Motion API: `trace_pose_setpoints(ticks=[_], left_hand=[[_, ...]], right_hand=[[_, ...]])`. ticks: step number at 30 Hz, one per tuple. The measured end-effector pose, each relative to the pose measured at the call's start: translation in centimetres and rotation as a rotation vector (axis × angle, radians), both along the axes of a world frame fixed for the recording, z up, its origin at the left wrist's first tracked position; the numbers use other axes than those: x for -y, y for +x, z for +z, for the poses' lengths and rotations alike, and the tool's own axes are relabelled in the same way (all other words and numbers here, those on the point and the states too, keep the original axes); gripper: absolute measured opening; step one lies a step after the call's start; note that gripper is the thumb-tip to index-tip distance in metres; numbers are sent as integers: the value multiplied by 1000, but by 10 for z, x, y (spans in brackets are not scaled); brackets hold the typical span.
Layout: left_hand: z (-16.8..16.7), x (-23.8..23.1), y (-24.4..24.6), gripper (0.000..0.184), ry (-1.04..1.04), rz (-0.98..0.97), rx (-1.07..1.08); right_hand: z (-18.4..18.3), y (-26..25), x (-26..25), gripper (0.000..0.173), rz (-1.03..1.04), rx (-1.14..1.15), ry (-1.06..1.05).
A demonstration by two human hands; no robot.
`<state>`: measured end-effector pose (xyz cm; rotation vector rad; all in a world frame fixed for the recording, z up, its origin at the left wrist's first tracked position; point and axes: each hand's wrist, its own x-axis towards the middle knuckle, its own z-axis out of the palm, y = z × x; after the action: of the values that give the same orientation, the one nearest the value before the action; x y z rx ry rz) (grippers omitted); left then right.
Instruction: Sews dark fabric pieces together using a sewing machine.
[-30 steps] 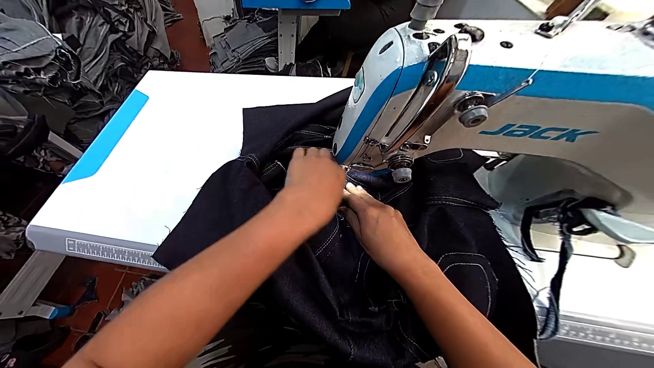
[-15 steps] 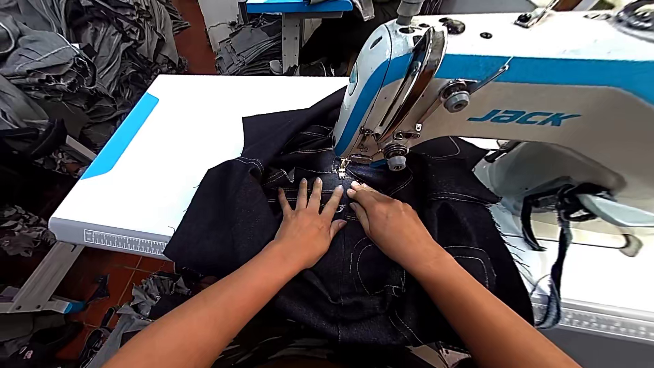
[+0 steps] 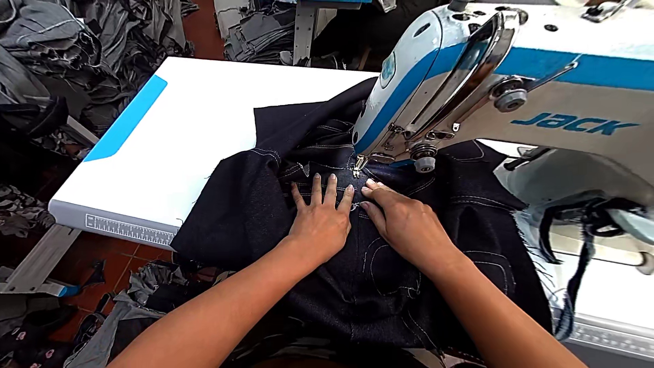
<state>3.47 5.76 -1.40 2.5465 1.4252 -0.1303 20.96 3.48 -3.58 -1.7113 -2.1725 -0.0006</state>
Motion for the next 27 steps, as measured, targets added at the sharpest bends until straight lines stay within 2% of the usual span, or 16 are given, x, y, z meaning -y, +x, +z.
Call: trace_pose_setpoints(ticks=[12, 17, 27], left_hand=[[-2, -25, 5, 52, 17, -23, 23], [-19, -33, -6, 29, 154, -94, 375], [-18, -36, -2, 30, 161, -85, 362]], right_hand=[[2, 7, -24, 32, -37, -20, -15], [1, 7, -25, 32, -35, -45, -3], [-1, 7, -26, 31, -33, -45, 19]])
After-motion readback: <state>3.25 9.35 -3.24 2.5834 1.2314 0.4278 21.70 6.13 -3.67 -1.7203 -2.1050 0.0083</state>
